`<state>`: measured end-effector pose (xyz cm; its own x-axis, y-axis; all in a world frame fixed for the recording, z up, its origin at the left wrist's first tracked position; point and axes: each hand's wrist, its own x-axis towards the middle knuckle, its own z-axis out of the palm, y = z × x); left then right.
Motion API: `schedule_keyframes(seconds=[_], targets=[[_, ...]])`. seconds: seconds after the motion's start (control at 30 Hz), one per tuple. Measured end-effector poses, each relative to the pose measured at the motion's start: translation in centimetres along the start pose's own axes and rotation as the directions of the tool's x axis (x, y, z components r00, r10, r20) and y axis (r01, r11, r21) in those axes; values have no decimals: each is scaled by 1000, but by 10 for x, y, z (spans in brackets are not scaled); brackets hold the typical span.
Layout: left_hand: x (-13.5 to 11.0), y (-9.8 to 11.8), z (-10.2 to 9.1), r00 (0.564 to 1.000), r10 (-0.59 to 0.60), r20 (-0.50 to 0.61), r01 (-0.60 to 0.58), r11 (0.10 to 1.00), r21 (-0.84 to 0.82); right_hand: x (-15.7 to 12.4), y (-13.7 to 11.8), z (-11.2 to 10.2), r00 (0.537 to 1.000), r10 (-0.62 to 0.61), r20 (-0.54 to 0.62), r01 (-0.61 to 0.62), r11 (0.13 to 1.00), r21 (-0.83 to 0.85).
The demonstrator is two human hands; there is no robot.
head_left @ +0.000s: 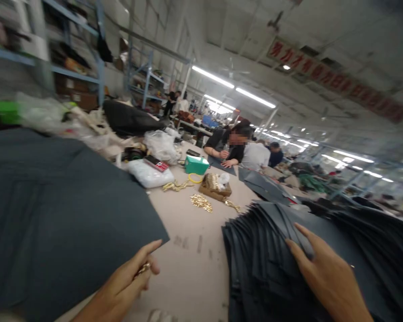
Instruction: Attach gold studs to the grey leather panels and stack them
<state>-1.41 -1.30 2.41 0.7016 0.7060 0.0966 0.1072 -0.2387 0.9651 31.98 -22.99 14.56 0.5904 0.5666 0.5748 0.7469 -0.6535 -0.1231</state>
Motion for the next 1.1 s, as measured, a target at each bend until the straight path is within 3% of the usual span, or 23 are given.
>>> schedule_keyframes(seconds=[0.1,0.2,0.3,0.43,0.6,0.87,1.1], targets=[[-16,-5,-6,998,-49,25,49,999,1,-25,-49,17,996,-94,-9,93,957,273],[-24,-5,-7,998,-27,48,27,1000,-14,-61,-121,42,932,-341,123,194,757,624],[-30,-10,-12,998,20,54,-21,999,28,-90,-188,67,865,-475,161,152,554,818],[-39,-19,-24,998,39,39,-43,993,106,-109,-245,82,845,-505,178,39,391,920],[-47,-27,-33,999,33,25,-36,992,125,-118,-270,87,820,-521,238,-58,337,940],[-53,-38,-39,1000,4,-4,-4,994,109,-126,-283,99,776,-529,343,-143,382,913],[-61,-43,-43,997,38,-61,-32,995,98,-133,-298,105,765,-506,399,-190,414,890]])
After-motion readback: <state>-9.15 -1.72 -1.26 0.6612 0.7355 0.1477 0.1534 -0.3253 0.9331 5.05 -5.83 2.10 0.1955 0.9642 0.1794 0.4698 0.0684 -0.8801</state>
